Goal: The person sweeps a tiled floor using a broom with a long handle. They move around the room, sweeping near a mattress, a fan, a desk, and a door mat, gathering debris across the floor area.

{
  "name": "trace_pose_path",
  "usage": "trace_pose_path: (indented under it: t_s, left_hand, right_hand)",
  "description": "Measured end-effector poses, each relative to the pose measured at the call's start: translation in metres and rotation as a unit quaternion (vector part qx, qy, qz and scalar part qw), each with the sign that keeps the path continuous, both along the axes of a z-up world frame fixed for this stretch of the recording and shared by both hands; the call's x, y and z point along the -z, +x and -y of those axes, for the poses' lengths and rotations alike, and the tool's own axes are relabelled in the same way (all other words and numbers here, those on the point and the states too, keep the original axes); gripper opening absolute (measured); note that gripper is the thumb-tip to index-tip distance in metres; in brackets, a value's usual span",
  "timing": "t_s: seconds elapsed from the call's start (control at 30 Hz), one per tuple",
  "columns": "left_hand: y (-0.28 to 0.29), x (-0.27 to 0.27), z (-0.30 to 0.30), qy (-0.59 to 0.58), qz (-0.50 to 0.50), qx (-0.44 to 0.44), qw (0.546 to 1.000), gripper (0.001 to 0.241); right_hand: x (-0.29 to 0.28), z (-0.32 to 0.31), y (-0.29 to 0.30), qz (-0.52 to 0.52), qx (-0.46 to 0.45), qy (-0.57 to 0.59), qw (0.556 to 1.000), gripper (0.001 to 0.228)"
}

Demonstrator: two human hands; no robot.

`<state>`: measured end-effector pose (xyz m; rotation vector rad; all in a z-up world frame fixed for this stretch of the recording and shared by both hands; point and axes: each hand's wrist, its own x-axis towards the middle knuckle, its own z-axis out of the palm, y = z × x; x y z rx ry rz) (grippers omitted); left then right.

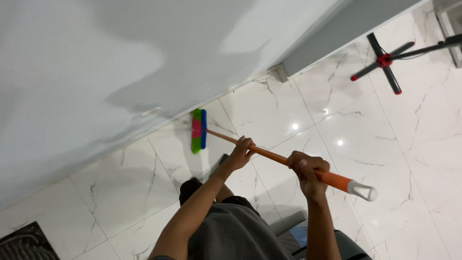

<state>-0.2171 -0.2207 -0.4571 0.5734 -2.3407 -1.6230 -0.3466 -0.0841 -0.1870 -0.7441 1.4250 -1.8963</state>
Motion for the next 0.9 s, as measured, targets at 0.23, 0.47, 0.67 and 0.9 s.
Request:
trace_pose_path:
  t_s: [0.23,0.47,0.67,0.9]
  left_hand:
    - [-0.103,-0.036,-0.023,0.058,0.01,0.133,0.989,0.022]
    - [-0.154,-0.08,-0.058,0.021,-0.041,0.304,0.952,0.021]
    - [-0.166,-0.144,-0.048,-0.004,-0.048,0.335,0.941,0.02]
    - [-0.189,-0.12,0.027,-0.009,-0.007,0.299,0.954,0.023]
  right_hand:
    - [-0.023,-0.05,-0.027,-0.096,0.109,-0.007,0.989,0.044]
    - [-0.081,-0.064,0.006,-0.169,0.279,0.041,0.945,0.04]
    - [-0.128,-0.052,-0.006,-0.183,0.372,0.027,0.91,0.044]
    - [-0.071,-0.027,-0.063,-0.089,0.361,-0.084,0.925,0.041]
